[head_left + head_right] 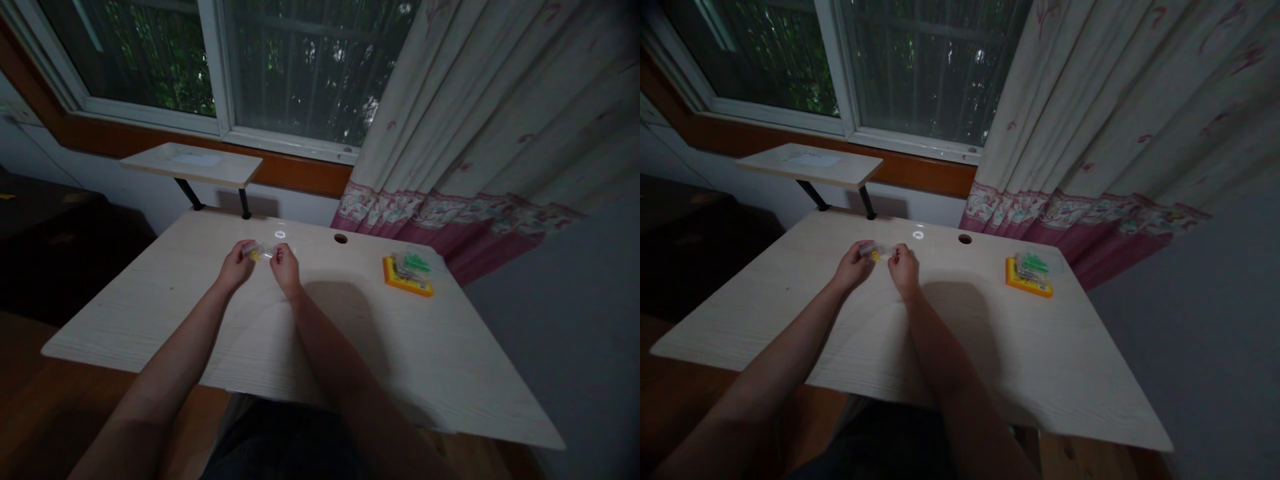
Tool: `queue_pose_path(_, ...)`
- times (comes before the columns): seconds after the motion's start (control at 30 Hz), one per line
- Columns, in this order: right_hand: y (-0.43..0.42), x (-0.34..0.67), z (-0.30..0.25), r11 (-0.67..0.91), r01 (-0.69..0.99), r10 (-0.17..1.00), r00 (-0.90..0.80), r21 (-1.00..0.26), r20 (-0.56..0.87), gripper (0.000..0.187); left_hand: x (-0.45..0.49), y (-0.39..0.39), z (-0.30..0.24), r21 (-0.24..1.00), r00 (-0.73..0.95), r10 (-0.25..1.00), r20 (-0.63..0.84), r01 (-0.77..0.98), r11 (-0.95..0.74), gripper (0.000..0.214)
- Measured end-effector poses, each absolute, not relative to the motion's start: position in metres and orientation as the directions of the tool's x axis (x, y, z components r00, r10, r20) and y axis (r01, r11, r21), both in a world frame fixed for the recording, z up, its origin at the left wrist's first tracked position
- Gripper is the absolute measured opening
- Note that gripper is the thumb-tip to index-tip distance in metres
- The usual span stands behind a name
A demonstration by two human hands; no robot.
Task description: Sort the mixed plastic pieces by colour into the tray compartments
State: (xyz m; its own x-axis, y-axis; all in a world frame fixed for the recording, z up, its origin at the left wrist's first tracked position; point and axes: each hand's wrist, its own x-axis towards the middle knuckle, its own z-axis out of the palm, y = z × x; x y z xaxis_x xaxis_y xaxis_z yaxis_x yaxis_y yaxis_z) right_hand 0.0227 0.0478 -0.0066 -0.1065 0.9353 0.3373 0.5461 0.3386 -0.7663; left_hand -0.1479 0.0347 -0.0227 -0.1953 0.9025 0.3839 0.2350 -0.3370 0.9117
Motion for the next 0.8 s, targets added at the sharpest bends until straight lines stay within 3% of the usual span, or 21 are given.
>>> queue_pose_path(0.33, 0.049, 0.028, -0.011, 0.320, 0.520, 0.937, -0.049, -0.792, 0.346, 0.023, -0.144, 0.024, -0.012, 0.864, -0.176, 0.906, 0.385, 0.412, -0.288, 0.046)
queue_pose_path(0.63, 0.048, 0.026, -0.007, 0.438, 0.430, 0.888, -0.069, -0.789, 0.455, 0.021, -0.141, 0.017, 0.002, 0.853, -0.283, 0.842, 0.460, 0.406, -0.329, 0.038)
queue_pose_path(0.8, 0.045, 0.028, -0.004, 0.463, 0.410, 0.864, -0.009, -0.786, 0.504, 0.029, -0.143, 0.023, -0.001, 0.896, -0.338, 0.835, 0.435, 0.255, -0.364, 0.039)
